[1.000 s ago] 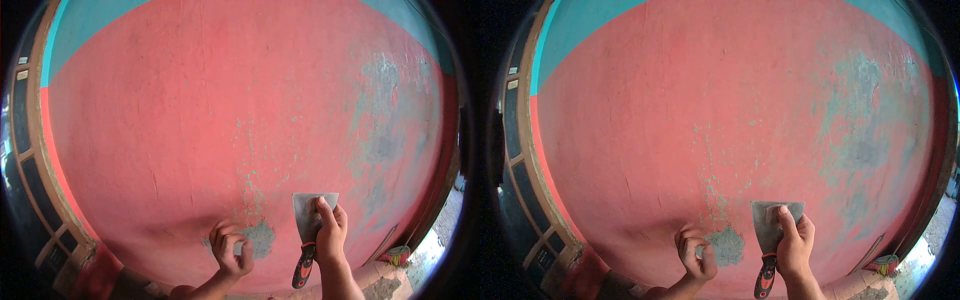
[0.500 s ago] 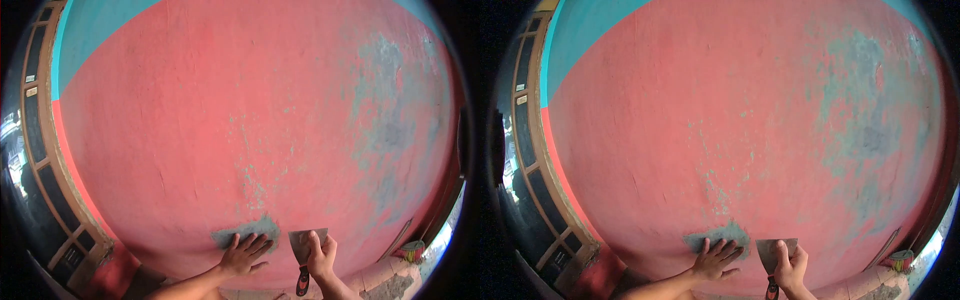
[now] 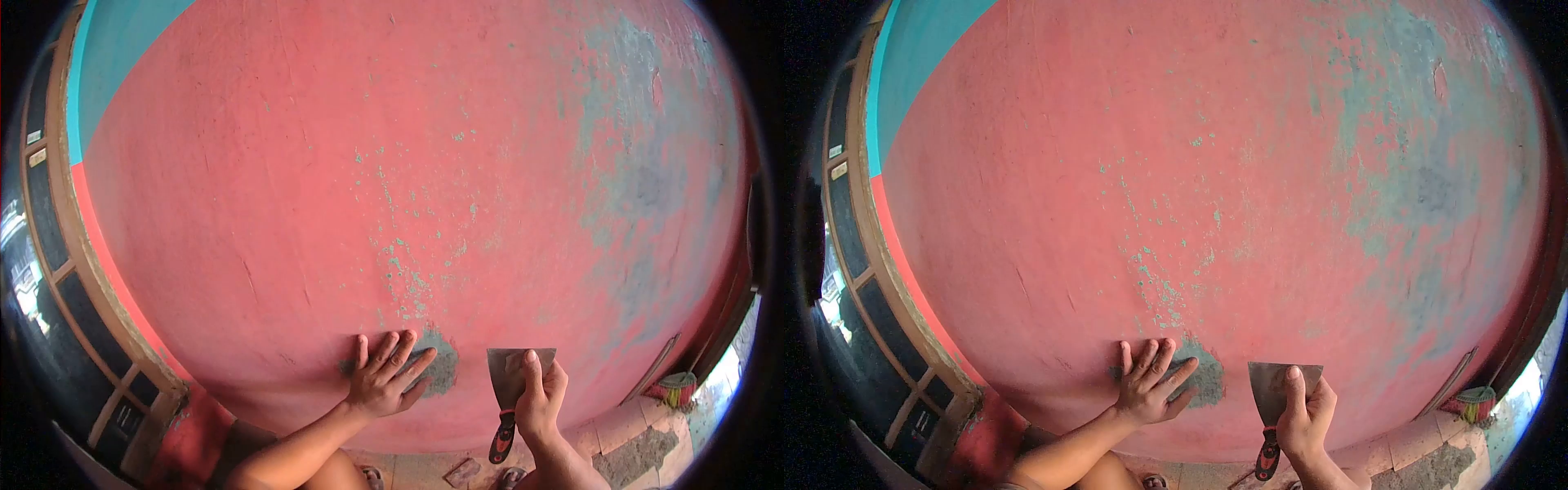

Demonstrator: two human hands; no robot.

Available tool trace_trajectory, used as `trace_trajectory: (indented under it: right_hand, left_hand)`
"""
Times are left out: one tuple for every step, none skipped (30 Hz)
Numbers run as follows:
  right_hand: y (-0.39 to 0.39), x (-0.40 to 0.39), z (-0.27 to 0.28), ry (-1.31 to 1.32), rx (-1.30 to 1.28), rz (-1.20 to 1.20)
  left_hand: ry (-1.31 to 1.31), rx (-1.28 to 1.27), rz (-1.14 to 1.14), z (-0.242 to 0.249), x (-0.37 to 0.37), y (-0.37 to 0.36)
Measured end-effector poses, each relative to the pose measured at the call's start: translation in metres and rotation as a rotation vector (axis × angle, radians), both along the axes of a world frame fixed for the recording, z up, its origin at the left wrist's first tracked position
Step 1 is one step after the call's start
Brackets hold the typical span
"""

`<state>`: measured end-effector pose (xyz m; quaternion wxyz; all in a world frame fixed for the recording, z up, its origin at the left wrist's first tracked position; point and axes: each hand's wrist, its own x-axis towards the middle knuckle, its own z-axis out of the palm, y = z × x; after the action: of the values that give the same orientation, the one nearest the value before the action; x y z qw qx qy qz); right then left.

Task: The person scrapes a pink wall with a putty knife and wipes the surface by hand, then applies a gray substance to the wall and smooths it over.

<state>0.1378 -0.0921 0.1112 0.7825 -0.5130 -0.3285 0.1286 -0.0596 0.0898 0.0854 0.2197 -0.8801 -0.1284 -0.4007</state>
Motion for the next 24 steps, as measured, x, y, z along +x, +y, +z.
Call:
trace_trajectory:
  right_hand:
    - [0.000, 0.000, 0.001, 0.009, -0.007, 0.001]
    - [0.000, -0.001, 0.002, 0.019, -0.013, 0.004]
    - [0.001, -0.002, 0.002, 0.033, -0.012, 0.014]
    - [0.003, -0.002, 0.001, 0.046, -0.010, 0.027]
    - [0.006, -0.003, 0.001, 0.058, -0.007, 0.040]
    - [0.009, -0.006, 0.001, 0.053, -0.003, 0.037]
    - [0.012, -0.009, 0.002, 0.047, 0.001, 0.033]
    - [0.014, -0.012, 0.001, 0.042, 0.001, 0.031]
    - [0.017, -0.013, -0.003, 0.030, -0.006, 0.042]
    - [0.020, -0.013, -0.010, 0.019, -0.014, 0.055]
    - [0.022, -0.014, -0.014, 0.009, -0.021, 0.070]
    - [0.024, -0.018, -0.014, 0.013, -0.017, 0.080]
    - [0.027, -0.023, -0.012, 0.016, -0.006, 0.087]
    - [0.030, -0.026, -0.009, 0.016, 0.006, 0.093]
    - [0.032, -0.028, -0.009, 0.011, 0.010, 0.090]
    - [0.034, -0.030, -0.010, 0.005, 0.016, 0.084]
    - [0.036, -0.030, -0.013, 0.001, 0.020, 0.076]
    - [0.037, -0.027, -0.019, -0.006, -0.027, 0.082]
    - [0.038, -0.028, -0.018, -0.002, -0.019, 0.081]
    - [0.039, -0.030, -0.015, 0.001, -0.010, 0.080]
    - [0.038, -0.032, -0.012, 0.007, -0.006, 0.081]
    - [0.036, -0.032, -0.011, -0.023, -0.022, 0.084]
    - [0.036, -0.030, -0.012, -0.016, -0.038, 0.082]
    - [0.036, -0.028, -0.017, -0.007, -0.055, 0.082]
  left_hand:
    - [0.017, -0.008, -0.005, 0.002, -0.001, -0.001]
    - [0.040, -0.012, -0.005, 0.001, -0.001, -0.001]
    - [0.065, -0.015, -0.004, -0.001, -0.004, -0.001]
    - [0.087, -0.019, 0.000, -0.004, -0.006, -0.001]
    - [0.104, -0.045, -0.012, -0.011, -0.009, -0.002]
    - [0.119, -0.071, -0.025, -0.021, -0.011, -0.003]
    - [0.132, -0.098, -0.039, -0.026, -0.012, -0.004]
    - [0.191, -0.068, -0.018, -0.030, -0.015, -0.006]
    - [0.225, -0.084, -0.023, -0.029, -0.017, -0.008]
    - [0.260, -0.102, -0.026, -0.027, -0.020, -0.010]
    - [0.295, -0.119, -0.027, -0.027, -0.023, -0.011]
    - [0.296, -0.165, -0.045, -0.029, -0.027, -0.012]
    - [0.296, -0.205, -0.065, -0.031, -0.030, -0.012]
    - [0.293, -0.242, -0.087, -0.033, -0.032, -0.012]
    - [0.287, -0.249, -0.090, -0.035, -0.033, -0.012]
    - [0.281, -0.254, -0.095, -0.036, -0.033, -0.012]
    - [0.275, -0.260, -0.102, -0.037, -0.033, -0.012]
    - [0.288, -0.248, -0.080, -0.038, -0.033, -0.012]
    - [0.300, -0.237, -0.059, -0.038, -0.032, -0.013]
    - [0.311, -0.224, -0.039, -0.038, -0.030, -0.012]
    - [0.292, -0.217, -0.047, -0.039, -0.029, -0.012]
    - [0.273, -0.214, -0.054, -0.041, -0.028, -0.012]
    - [0.253, -0.208, -0.061, -0.042, -0.026, -0.012]
    - [0.234, -0.193, -0.061, -0.042, -0.025, -0.011]
